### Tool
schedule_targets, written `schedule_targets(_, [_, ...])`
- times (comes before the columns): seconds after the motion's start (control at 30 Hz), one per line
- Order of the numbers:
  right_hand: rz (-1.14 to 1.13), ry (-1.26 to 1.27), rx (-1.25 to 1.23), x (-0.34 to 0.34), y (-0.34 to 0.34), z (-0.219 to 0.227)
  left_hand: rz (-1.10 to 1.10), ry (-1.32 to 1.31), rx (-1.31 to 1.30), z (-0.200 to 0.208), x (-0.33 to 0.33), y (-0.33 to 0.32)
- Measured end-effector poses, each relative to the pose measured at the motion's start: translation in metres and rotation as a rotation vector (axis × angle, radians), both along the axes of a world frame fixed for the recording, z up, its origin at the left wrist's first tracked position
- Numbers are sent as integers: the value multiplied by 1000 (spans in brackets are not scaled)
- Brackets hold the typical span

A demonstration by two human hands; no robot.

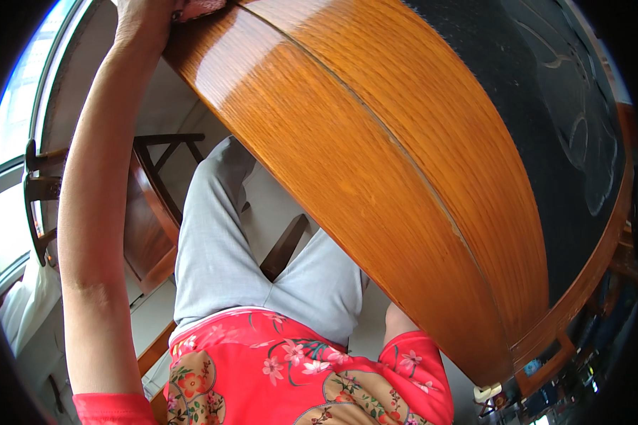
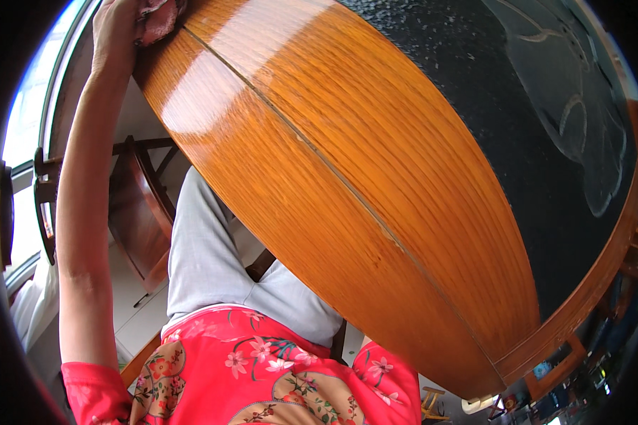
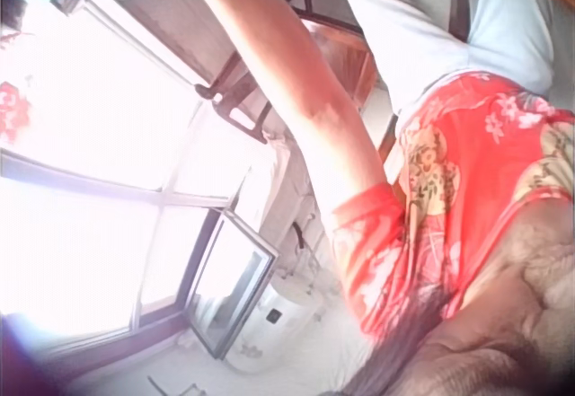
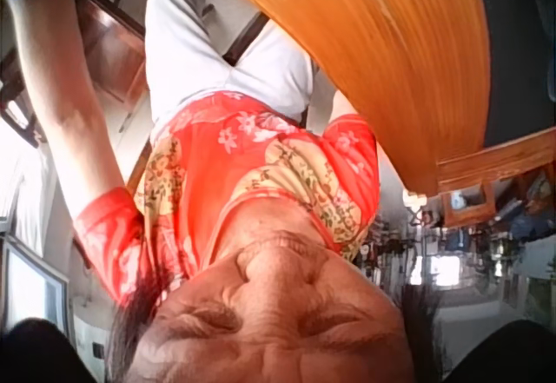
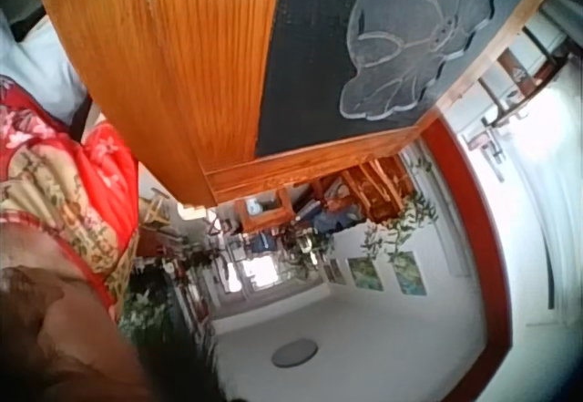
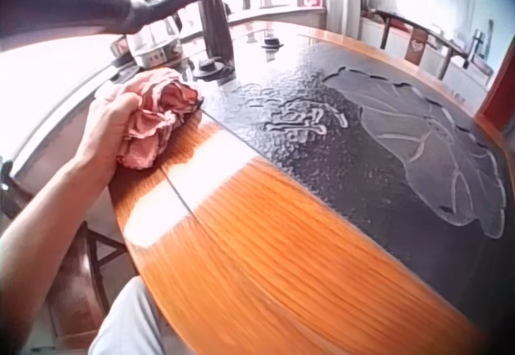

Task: The person wipes a window with a pink cloth, then moves to a wooden table to wipe the tabletop and side panels with cloths. The person cleans the table surface and edges thoroughly.

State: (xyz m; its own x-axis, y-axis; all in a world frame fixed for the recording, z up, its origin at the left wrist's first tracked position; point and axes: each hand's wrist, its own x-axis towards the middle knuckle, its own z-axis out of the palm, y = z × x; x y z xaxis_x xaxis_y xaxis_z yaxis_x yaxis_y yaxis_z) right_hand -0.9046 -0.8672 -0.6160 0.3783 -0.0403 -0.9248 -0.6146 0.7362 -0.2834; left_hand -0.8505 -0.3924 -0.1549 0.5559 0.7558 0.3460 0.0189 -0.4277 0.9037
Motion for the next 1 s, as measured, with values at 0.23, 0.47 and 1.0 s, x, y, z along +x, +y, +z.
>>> schedule_targets(0.23, [19,0,29,-12,-12,2,-29,56,96,5,-11,11])
schedule_targets(0.47, [-37,-117,10,-47,-78,39,-129,12,138,-2,-7,10])
schedule_targets(1.0, [1574,-1017,-2058,-50,-42,348,-269,93,-29,-4,-18,20])
